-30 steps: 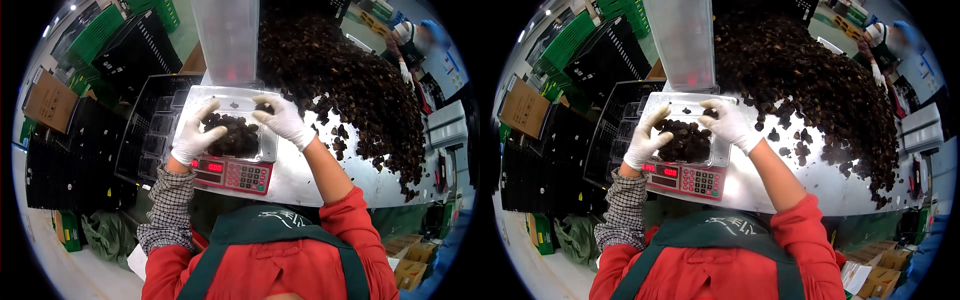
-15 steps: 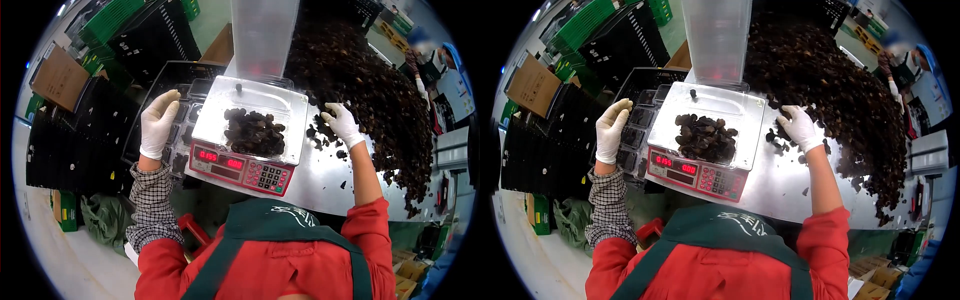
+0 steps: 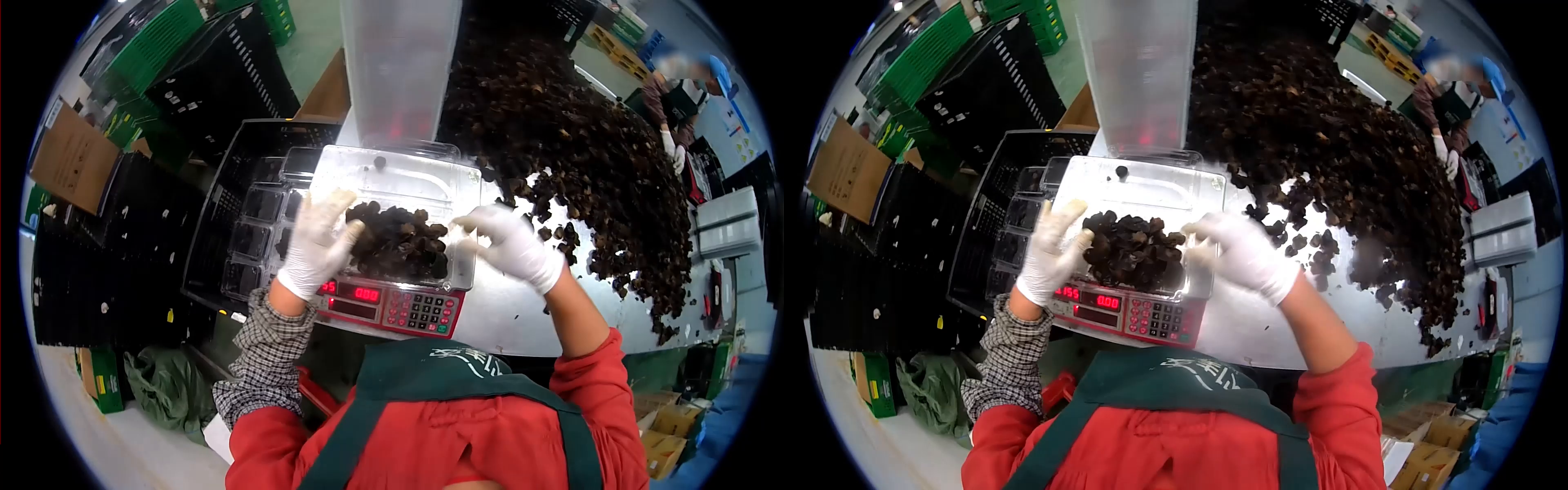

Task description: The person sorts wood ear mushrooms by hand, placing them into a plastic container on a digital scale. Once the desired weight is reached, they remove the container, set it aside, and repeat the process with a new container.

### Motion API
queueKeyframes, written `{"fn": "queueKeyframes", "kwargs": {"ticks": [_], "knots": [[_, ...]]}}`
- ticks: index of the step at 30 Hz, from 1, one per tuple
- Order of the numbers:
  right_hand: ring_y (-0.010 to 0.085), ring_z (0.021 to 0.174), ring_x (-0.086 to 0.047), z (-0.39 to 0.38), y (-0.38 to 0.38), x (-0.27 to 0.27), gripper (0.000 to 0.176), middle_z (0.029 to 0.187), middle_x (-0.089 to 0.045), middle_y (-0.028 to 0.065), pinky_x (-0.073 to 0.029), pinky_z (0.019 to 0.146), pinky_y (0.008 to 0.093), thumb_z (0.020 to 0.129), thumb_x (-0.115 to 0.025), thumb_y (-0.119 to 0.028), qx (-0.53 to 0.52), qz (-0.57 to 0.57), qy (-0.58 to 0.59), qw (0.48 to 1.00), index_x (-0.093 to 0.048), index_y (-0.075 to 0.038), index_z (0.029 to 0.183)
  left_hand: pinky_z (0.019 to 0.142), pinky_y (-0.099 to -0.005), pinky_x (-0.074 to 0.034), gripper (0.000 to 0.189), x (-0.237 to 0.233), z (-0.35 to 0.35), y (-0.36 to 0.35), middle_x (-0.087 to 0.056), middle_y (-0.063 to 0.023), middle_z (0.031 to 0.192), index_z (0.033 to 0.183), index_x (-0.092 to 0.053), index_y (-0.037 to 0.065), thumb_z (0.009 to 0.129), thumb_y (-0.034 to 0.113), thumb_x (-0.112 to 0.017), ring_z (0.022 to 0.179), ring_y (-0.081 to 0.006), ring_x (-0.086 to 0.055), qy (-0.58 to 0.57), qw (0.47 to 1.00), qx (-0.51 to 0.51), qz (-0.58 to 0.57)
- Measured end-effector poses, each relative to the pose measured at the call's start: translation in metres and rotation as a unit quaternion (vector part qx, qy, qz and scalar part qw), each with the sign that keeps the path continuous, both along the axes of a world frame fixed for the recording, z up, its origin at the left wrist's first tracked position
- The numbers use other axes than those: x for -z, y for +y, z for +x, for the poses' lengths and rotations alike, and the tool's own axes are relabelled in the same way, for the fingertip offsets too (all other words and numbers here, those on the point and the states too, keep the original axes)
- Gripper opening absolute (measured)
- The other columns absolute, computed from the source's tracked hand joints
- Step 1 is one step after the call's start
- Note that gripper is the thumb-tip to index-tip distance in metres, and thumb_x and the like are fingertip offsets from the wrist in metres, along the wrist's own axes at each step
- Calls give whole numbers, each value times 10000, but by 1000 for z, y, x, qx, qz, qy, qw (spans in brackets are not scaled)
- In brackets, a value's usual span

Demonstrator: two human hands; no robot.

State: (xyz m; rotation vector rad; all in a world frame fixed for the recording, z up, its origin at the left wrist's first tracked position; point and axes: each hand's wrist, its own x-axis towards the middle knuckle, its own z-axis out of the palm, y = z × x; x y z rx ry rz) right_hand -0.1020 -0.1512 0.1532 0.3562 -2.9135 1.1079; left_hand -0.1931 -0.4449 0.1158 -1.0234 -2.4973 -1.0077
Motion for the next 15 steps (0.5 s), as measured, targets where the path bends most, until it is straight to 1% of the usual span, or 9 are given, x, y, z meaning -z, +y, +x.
{"fn": "queueKeyframes", "kwargs": {"ticks": [1, 3, 5, 7, 9, 10, 12, 13, 15], "knots": [[255, 827, -637, 0, 18, -3, 260, 905, -649, 111, -515, 744, 362, 841, -660, -188, 94, -51, -73, 992, -658, -61, 1068, 1110, -441, -273, 349, -4, -7, 0, -645, -130, 1151, 1165, -619, 42, 824, 81, -679, 1111, -260, -591, 24, 999, -13, 34], [244, 829, -650, -6, 71, 22, 239, 946, -660, 122, -518, 748, 343, 870, -641, -172, 184, -4, 30, 983, -656, -44, 1071, 1026, -377, -390, 286, -8, -27, 6, -661, -127, 1108, 1115, -645, 38, 832, 62, -667, 1058, -256, -615, -42, 995, 2, 89], [252, 839, -653, -2, 122, 59, 236, 957, -663, 127, -517, 760, 329, 863, -642, -171, 301, 14, -43, 953, -658, -33, 1053, 916, -328, -469, 252, -10, -45, 22, -667, -131, 1068, 1091, -657, 37, 840, 59, -656, 1022, -256, -627, -52, 997, 10, 49], [280, 885, -645, 12, 118, 52, 299, 963, -656, 142, -514, 796, 352, 844, -643, -201, 318, 34, -138, 937, -644, -57, 1106, 881, -341, -489, 267, -4, -72, 36, -662, -139, 1059, 1103, -653, 42, 842, 98, -656, 1002, -278, -625, -21, 999, 36, 14], [294, 912, -638, 18, 127, 90, 392, 978, -645, 149, -508, 826, 374, 834, -626, -246, 249, 125, -170, 945, -605, -95, 1195, 915, -362, -472, 290, 6, -100, 50, -661, -150, 1064, 1099, -652, 37, 832, 147, -644, 1028, -298, -612, -14, 997, 57, -56], [305, 932, -631, 21, 123, 100, 433, 1025, -629, 152, -502, 844, 381, 830, -618, -265, 231, 141, -152, 951, -579, -112, 1233, 925, -369, -465, 313, 5, -107, 60, -655, -156, 1076, 1114, -647, 39, 829, 171, -638, 1039, -298, -605, -59, 992, 63, -92], [324, 978, -611, 22, 109, 126, 480, 1162, -566, 150, -491, 875, 390, 827, -608, -271, 218, 155, -102, 958, -539, -134, 1283, 887, -391, -471, 277, 5, -118, 75, -663, -148, 1011, 1076, -664, 64, 829, 179, -612, 976, -306, -612, -15, 979, 67, -191], [327, 1004, -601, 18, 94, 117, 498, 1193, -543, 149, -491, 878, 387, 830, -614, -271, 233, 154, -119, 953, -517, -136, 1300, 864, -402, -476, 243, 5, -122, 83, -669, -139, 969, 1031, -679, 69, 827, 175, -600, 943, -308, -617, 12, 969, 65, -240], [332, 990, -603, 8, 74, 113, 497, 1146, -552, 151, -496, 858, 391, 833, -616, -271, 249, 149, -105, 951, -511, -146, 1303, 841, -412, -475, 193, -2, -123, 95, -669, -127, 916, 952, -689, 68, 820, 166, -589, 910, -308, -618, 1, 949, 71, -307]]}}
